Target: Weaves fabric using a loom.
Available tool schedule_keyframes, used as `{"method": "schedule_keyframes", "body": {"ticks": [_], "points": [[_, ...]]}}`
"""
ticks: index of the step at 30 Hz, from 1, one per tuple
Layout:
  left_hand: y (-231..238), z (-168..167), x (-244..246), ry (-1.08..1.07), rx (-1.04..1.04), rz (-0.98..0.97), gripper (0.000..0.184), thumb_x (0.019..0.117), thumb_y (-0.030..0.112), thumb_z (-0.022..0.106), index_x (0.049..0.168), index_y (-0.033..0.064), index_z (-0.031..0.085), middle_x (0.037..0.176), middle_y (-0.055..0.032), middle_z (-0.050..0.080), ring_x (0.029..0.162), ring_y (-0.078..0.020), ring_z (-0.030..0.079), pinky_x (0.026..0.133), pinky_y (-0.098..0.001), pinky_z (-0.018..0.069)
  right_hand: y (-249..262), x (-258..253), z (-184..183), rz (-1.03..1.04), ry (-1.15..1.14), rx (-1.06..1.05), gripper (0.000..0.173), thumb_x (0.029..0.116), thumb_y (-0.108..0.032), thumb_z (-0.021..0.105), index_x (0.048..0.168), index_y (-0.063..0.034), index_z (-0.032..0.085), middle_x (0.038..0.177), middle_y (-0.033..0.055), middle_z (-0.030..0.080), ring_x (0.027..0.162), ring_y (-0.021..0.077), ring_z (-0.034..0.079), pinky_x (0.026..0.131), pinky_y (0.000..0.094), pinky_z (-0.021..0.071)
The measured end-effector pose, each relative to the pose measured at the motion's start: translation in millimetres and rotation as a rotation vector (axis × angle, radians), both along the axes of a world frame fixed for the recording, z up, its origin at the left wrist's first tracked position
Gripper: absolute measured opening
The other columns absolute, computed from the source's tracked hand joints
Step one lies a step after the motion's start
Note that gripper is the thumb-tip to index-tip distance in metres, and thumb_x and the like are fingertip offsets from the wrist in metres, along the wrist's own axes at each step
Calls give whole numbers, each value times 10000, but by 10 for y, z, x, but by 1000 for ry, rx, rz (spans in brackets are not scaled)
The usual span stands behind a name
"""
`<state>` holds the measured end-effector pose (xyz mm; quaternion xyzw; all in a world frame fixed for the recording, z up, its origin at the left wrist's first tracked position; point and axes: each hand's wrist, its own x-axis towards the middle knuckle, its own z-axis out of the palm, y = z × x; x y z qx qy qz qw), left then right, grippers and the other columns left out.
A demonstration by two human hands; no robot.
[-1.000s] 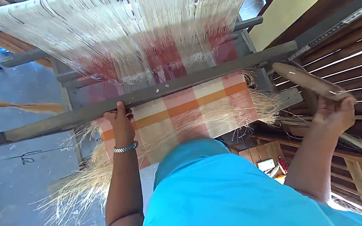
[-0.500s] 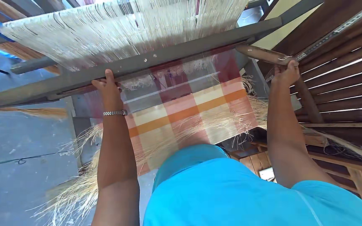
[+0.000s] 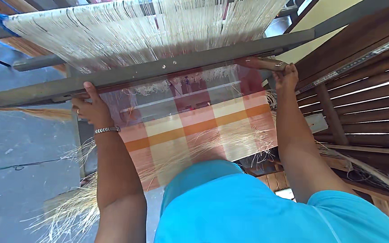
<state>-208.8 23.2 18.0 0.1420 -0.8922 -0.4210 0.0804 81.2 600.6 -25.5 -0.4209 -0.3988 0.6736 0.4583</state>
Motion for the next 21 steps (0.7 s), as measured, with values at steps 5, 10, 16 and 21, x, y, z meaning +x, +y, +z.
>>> {"method": "schedule_keyframes", "body": {"ticks": [5,10,16,21], "points": [[-156,10,-22,-263,363,-80,1051,888,840,446,1604,118,182,1482,-202,504,1234,-326,614,959,-511,544,-455,-299,273,758,-538,62,576,1094,-526,362,1531,-159,438,1378,70,638,1073,213,705,866,395,603],[-278,30,-126,-317,419,-164,982,877,834,479,1591,189,279,1516,-125,506,1266,-288,607,982,-506,536,-368,-215,289,708,-603,204,570,1067,-514,470,1525,-175,463,1458,111,572,1125,273,693,891,449,607],[-301,59,-165,-245,301,-182,999,826,861,520,1514,141,450,1504,-140,507,1326,-290,517,1047,-556,430,-925,-194,633,601,-1119,668,620,1021,-406,597,1498,-26,484,1489,301,489,1363,484,488,1101,676,394],[-281,42,-165,-202,313,-224,916,874,815,513,1459,110,496,1312,-115,654,1114,-225,658,911,-456,522,-1821,-681,809,796,-935,849,453,1062,-308,539,1401,-8,550,1270,256,634,1153,387,643,995,549,530]]}}
